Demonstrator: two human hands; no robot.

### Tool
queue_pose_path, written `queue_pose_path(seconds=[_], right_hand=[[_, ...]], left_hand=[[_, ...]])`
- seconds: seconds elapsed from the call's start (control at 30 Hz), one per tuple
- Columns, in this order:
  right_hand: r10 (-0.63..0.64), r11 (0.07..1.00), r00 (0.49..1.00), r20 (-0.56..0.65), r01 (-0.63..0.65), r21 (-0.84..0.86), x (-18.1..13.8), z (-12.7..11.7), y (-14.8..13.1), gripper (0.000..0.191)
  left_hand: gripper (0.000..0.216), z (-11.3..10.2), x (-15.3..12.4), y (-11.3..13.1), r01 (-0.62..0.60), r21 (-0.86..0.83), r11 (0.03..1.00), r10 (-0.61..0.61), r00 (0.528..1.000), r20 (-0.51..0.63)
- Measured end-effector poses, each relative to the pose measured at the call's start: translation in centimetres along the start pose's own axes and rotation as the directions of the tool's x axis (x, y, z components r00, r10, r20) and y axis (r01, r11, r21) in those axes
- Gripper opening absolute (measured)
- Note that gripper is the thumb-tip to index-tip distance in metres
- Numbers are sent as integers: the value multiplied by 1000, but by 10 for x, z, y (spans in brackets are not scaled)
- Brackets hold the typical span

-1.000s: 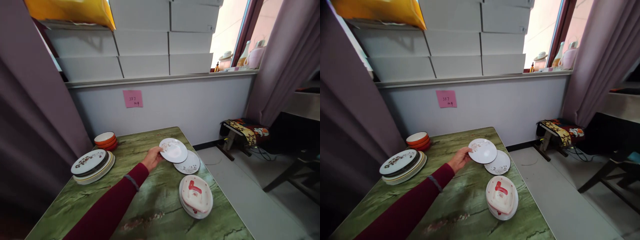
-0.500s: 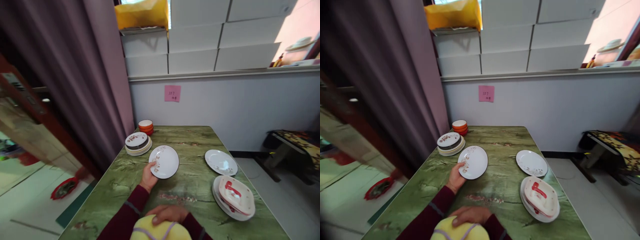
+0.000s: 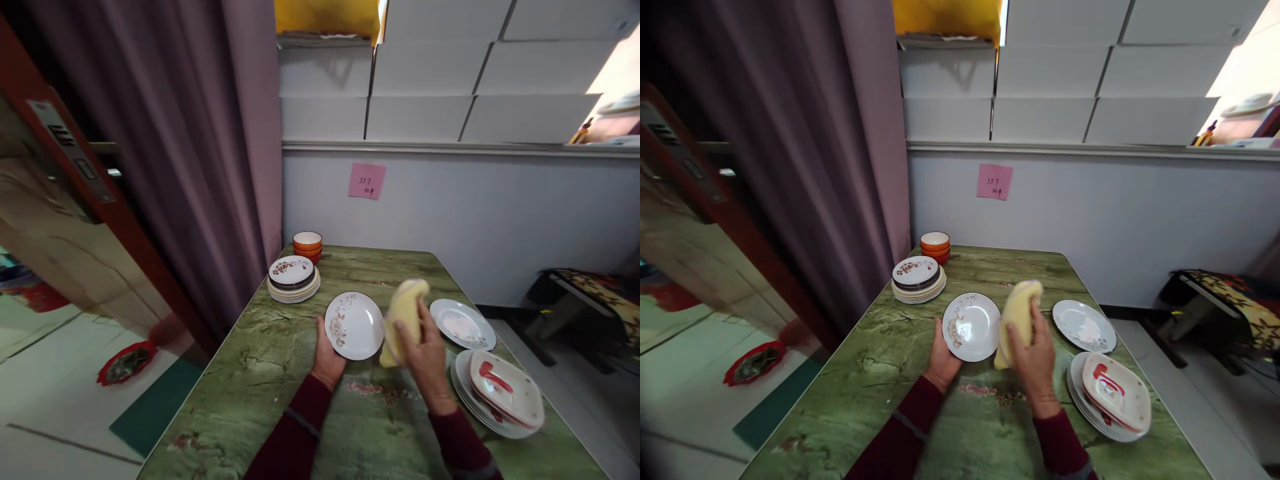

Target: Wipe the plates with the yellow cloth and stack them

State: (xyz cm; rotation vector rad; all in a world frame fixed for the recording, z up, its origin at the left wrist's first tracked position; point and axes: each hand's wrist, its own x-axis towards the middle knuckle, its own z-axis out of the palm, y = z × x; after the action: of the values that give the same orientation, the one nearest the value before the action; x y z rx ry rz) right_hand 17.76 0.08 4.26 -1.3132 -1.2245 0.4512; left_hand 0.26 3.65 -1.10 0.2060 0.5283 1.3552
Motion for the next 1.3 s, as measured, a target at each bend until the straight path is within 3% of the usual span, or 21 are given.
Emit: queue_pose_path(seconds=[0.03,0.1,0.17,0.23,0.33,0.5,0.6,0.67,0.73,0.87,1.1,1.17,1.2,1.27,1.3], right_hand=[[-114,981,987,113,130,-145,-8,9,-3,70],[-248,870,871,424,393,-298,-27,29,-11,57],[-234,737,749,620,553,-390,-40,49,-18,53],[-191,628,714,674,616,-475,-40,63,-24,54],[-173,536,731,660,632,-560,-19,68,-27,52],[-98,458,822,561,538,-708,5,51,-28,47],[7,436,838,545,488,-756,-16,41,-35,50],[86,455,816,572,479,-751,-38,37,-45,52],[124,510,778,616,483,-712,-58,37,-57,53],[86,620,756,649,470,-629,-67,44,-71,49],[-144,570,842,520,500,-652,-16,40,-43,57],[-151,613,909,388,394,-685,-3,26,-30,56],[-115,686,951,286,284,-670,3,17,-23,55],[43,849,996,73,2,-529,16,-3,-14,52],[140,905,990,-7,-131,-405,24,-14,-11,52]], left_hand=[[68,0,-1,-1,20,-10,1000,-20,1000,24],[67,0,-3,-4,82,-28,996,-80,995,66],[62,0,-4,-5,142,-40,989,-139,988,67],[58,0,-5,-4,144,-50,988,-142,989,34],[60,3,-5,-1,63,-51,997,-62,998,20],[65,8,-6,4,-15,-64,998,18,998,55],[66,9,-8,7,-54,-102,993,56,998,10],[67,8,-11,7,-63,-139,988,65,998,12],[74,8,-17,7,8,-166,986,0,999,50],[88,7,-27,2,244,-138,960,-226,965,132],[64,12,-26,-10,58,-123,991,-40,989,142],[67,12,-24,-7,24,-118,993,-9,992,129],[69,11,-23,-4,10,-117,993,3,994,109],[70,8,-22,1,-15,-118,993,24,997,73],[71,7,-21,3,-22,-118,993,29,998,63]])
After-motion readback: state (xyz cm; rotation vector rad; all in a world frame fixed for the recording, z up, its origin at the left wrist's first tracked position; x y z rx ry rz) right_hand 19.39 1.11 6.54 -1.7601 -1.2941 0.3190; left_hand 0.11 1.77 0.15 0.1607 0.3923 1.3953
